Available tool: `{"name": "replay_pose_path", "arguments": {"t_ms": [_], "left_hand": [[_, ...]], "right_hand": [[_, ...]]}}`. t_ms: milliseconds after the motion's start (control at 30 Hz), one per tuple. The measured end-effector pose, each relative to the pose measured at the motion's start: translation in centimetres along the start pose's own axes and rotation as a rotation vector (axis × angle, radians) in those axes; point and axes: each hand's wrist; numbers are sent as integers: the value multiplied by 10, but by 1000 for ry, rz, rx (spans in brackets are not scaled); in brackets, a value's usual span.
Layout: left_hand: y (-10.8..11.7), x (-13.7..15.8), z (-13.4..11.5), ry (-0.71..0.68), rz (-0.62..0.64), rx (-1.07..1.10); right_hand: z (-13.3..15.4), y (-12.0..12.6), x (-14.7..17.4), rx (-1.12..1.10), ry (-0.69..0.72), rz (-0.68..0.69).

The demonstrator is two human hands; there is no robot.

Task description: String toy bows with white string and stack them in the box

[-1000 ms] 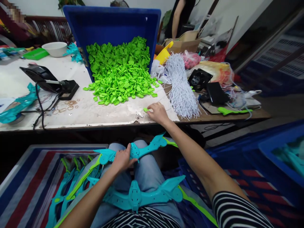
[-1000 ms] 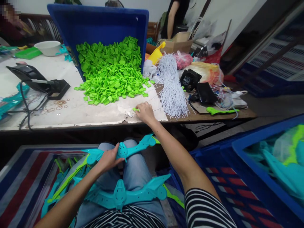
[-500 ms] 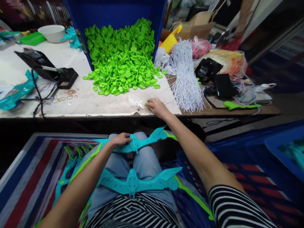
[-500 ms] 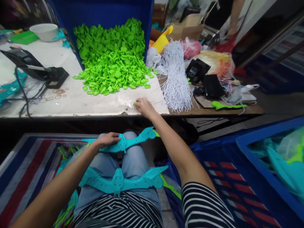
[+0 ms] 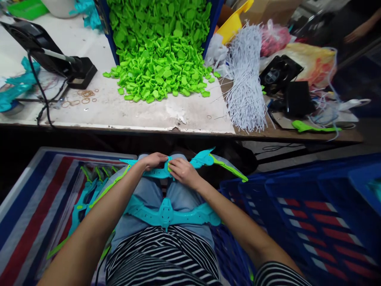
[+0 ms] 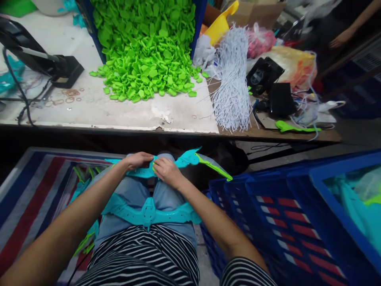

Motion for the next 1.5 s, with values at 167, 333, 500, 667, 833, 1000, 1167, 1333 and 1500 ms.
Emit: {"name": "replay_pose_path", "arguments": {"t_ms": [167,333,500,667,833,1000,1167,1333,1500], "left_hand": [[0,2,2,-43,26,-41],[1,0,6,-132,18,-202],[-6,-3,8,-141,-62,-257],[-8,-7,10,-144,-121,-284],[-14,-8,13,-242,-226,-512],[-51,8,29,-528,-662,-1035],[-77,14,50,-517,-654,-1377],[-57,16,35,-490,-507,-1368],[-30,27,6,-570,-342,-1316]], "right_hand": [[-6,-1,-2,-127,-53,-40],[-9,-7,-2,-299,-222,-151],[-17,-4,-18,-389,-525,-107],[-9,5,-26,-318,-589,26],[-7,60,-54,-194,-527,60],[-74,161,-118,273,-560,-596],[-133,199,-145,449,-732,-453],[-114,190,-132,381,-755,-492],[-76,170,-106,57,-746,-320]]}}
Point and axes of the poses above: each hand's wrist, its own x-axis away from the middle knuckle, its own y-axis out of the back of the hand, z = x × y, and after that the axes turned 14 degrees about -x, right-handed
